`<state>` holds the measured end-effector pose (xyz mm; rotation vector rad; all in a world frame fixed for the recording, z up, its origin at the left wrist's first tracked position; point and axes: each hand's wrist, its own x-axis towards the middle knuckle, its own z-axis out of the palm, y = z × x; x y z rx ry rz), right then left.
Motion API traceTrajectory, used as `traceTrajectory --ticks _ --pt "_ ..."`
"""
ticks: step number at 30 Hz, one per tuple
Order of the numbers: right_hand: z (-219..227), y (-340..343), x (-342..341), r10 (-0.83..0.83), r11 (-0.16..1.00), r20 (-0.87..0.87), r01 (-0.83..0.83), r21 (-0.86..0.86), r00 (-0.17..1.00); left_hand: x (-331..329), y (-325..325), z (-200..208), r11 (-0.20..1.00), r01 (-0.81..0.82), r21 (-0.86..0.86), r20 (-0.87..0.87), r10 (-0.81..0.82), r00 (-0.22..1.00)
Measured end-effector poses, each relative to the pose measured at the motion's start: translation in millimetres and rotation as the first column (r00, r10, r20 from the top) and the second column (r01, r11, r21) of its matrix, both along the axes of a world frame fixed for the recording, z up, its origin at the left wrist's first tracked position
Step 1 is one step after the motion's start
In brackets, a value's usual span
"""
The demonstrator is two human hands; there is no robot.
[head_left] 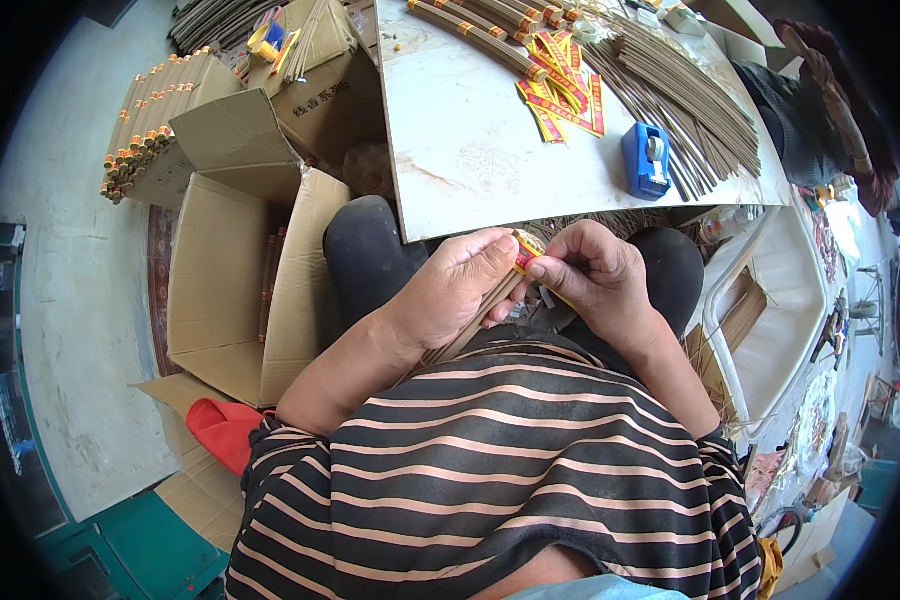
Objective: The person gathers incense sticks, aligns them into bundles, wraps each bundle with a red and yellow paper label, and secures it with tape. The finished bundles are placed into a cardboard box.
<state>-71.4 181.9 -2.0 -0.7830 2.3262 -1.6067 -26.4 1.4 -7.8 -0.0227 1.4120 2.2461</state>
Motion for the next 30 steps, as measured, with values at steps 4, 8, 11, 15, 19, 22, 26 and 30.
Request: traceTrajectory --ticks 4,8,11,15,19,22,26,30 --pt "-16 3 -5 0.022 0.988 -0.001 -0.022 -0.152 1.0 1 4 5 0.997 -0.012 -0.07 -0.013 0.011 1.0" --pt "-25 3 -8 0.078 0.932 0.25 0.019 -0.363 0.965 1 9 7 0.994 -0.038 -0.099 -0.019 0.036 0.999" --pt "-31 -3 -16 -0.071 0.945 -0.079 0.042 -0.326 0.994 3 12 6 0.978 -0.082 -0.192 -0.089 0.066 0.994" --pt "-8 3 -17 -0.057 0.998 -0.29 0.064 0.014 0.955 6 18 2 0.887 -0.236 -0.397 -0.284 0.126 0.95" --pt "10 2 4 -0.085 0.995 0.121 0.078 0.067 0.989 10 27 4 0.777 -0.325 -0.54 -0.391 0.111 0.914" --pt "16 5 7 -0.049 0.995 0.208 0.028 0.1 0.977 13 30 0 0.745 -0.343 -0.573 -0.435 0.079 0.897" --pt "12 11 6 0.02 0.998 0.345 -0.039 0.048 0.938 14 29 3 0.777 -0.271 -0.567 -0.402 0.027 0.915" --pt "-5 17 4 0.126 0.99 0.372 -0.091 -0.109 0.92 12 25 3 0.87 -0.16 -0.467 -0.35 -0.015 0.937"
